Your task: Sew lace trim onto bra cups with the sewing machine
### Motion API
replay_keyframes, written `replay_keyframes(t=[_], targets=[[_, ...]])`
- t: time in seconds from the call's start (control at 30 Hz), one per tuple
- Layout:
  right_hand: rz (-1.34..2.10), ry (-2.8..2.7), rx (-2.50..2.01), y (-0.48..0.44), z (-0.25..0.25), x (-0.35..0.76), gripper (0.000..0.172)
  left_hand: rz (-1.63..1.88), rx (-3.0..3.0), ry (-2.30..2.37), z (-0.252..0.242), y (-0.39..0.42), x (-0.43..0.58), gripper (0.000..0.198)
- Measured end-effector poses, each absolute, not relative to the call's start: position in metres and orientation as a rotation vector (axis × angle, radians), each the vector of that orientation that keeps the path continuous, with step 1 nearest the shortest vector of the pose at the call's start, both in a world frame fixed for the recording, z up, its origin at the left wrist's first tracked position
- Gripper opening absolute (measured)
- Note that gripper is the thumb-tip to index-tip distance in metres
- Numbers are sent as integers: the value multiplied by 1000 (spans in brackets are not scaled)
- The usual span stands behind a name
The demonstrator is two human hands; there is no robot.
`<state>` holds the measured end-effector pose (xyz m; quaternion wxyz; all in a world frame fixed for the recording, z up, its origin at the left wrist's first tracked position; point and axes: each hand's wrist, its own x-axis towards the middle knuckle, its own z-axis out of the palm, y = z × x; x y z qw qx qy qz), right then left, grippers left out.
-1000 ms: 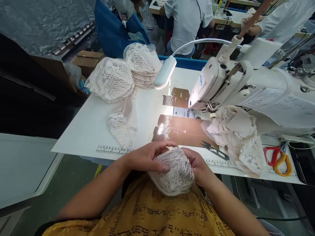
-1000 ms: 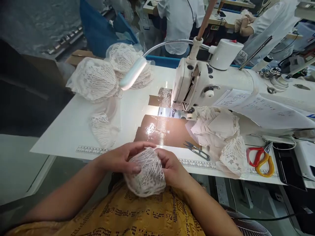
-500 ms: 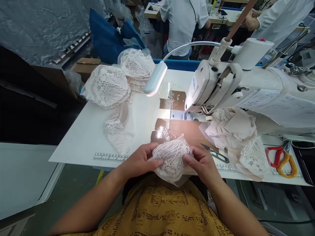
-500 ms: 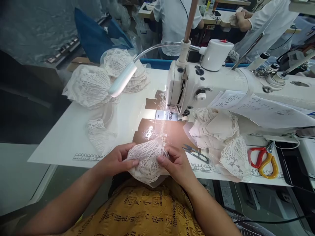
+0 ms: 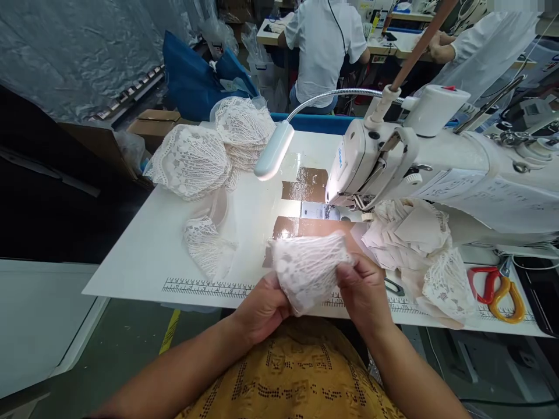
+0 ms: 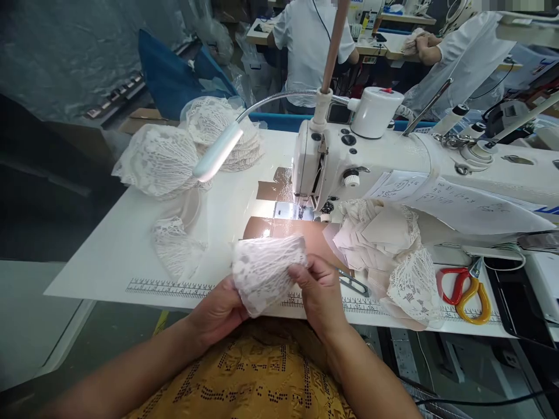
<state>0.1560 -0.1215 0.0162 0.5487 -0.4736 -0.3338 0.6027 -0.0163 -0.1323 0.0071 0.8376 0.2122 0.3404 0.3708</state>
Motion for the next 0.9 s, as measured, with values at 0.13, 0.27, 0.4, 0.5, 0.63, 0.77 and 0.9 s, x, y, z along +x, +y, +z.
replay_keyframes(t=[0.13,0.27,0.4,0.5,0.63,0.77,0.9], targets=[[1452,-732,-1151,-118,18,173,25,474,924,537,14,-128,-58,23],[1628,-1219,-1106,-117,28,173,16,641,1426,732,47,-114,-85,23],[1644,-1559,-1054,-120,35,159,9,574,1589,923,58,-103,-74,65],[1484,-1617,-1079,-121,35,152,11,487,1527,886,48,-103,-62,35],[1326,-1566,-1127,-119,31,148,14,486,1533,867,39,-106,-60,26],[1282,-1531,-1162,-116,29,144,14,517,1562,907,42,-104,-62,30],[1279,-1531,-1186,-114,29,142,14,526,1562,939,44,-99,-60,27]])
